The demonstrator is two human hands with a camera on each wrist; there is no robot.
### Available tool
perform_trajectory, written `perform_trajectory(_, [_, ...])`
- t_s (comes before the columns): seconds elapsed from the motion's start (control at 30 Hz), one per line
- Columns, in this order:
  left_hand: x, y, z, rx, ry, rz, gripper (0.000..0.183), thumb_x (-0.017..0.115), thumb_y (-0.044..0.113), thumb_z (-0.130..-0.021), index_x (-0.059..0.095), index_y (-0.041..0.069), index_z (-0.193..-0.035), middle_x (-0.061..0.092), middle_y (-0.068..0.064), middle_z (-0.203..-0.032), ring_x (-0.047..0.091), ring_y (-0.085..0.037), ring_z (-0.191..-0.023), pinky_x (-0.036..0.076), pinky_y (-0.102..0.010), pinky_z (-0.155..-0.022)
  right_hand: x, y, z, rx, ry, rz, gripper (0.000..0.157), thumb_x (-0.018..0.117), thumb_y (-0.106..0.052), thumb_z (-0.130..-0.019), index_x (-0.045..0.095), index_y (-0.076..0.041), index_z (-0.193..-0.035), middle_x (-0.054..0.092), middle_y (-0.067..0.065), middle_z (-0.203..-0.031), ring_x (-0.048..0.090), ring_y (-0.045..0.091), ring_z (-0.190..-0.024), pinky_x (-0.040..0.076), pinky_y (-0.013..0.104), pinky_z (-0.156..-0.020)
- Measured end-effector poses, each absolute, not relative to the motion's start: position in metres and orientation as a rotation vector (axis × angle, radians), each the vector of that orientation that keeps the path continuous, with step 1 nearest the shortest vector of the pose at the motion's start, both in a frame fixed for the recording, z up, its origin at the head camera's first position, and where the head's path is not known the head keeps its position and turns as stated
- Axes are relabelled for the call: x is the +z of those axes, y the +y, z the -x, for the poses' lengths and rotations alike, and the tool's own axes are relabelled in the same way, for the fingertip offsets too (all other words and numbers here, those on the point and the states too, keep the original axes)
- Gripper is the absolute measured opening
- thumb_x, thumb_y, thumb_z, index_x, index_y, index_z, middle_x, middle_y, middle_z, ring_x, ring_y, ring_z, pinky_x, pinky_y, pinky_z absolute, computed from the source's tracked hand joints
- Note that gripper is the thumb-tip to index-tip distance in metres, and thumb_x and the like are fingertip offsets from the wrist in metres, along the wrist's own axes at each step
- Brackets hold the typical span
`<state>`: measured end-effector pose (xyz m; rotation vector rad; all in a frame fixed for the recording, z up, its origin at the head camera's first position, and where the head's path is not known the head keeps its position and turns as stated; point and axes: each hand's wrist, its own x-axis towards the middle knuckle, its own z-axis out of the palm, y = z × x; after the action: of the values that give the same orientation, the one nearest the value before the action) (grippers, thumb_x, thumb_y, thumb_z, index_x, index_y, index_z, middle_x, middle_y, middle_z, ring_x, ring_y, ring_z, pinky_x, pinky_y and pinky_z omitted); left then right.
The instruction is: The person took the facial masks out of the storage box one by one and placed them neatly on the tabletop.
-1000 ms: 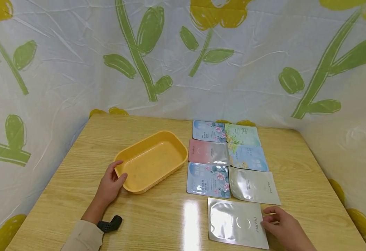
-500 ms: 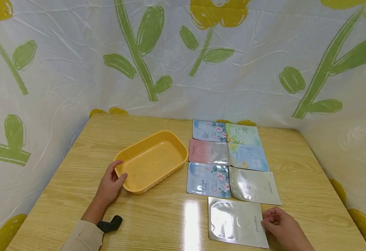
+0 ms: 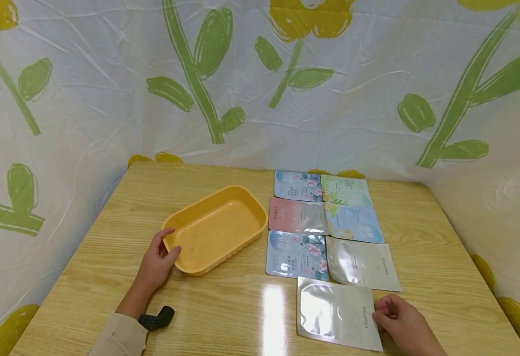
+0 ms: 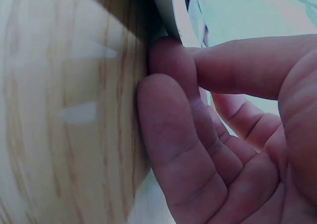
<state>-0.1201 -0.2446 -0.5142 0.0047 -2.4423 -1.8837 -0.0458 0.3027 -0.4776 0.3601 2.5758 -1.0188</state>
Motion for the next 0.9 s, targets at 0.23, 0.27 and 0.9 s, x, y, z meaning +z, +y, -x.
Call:
perform_trajectory(0.23, [-0.514,-0.244,0.120,-1.888,-2.439,-0.005,0.051,0.058,0.007,-0.100,0.036,0.002,-0.146,0.032,-0.025,-0.153,0.038,-0.035,-0.139,0.034,-0.007,-0.097,-0.478,0.303,0.046,-0.991,2.597,-0.354,0.019,0.070,-0.015,-0.092,0.059,-0.002,-0.102,0.061,0.001,-0.088,0.056,0.017,-0.079,0.047,0.026,-0.063])
perform_trajectory(0.27, [-0.514,-0.244,0.120,-1.889,-2.437,-0.004,0.051,0.058,0.007,-0.100,0.036,0.002,-0.146,0.032,-0.025,-0.153,0.038,-0.035,-0.139,0.034,-0.007,-0.097,-0.477,0.304,0.046,-0.971,2.610,-0.347,0.020,0.070,-0.017,-0.093,0.059,-0.003,-0.102,0.062,0.000,-0.088,0.056,0.017,-0.079,0.047,0.026,-0.064])
perform_trajectory(0.9, [-0.511,-0.242,0.119,-1.848,-2.475,-0.053,0.055,0.060,0.013,-0.101,0.035,0.004,-0.149,0.030,-0.024,-0.155,0.036,-0.034,-0.140,0.032,-0.007,-0.098,-0.449,0.290,0.040,-1.086,2.711,-0.339,0.031,0.066,-0.027,-0.099,0.062,0.000,-0.113,0.063,0.003,-0.090,0.059,0.014,-0.075,0.051,0.024,-0.064])
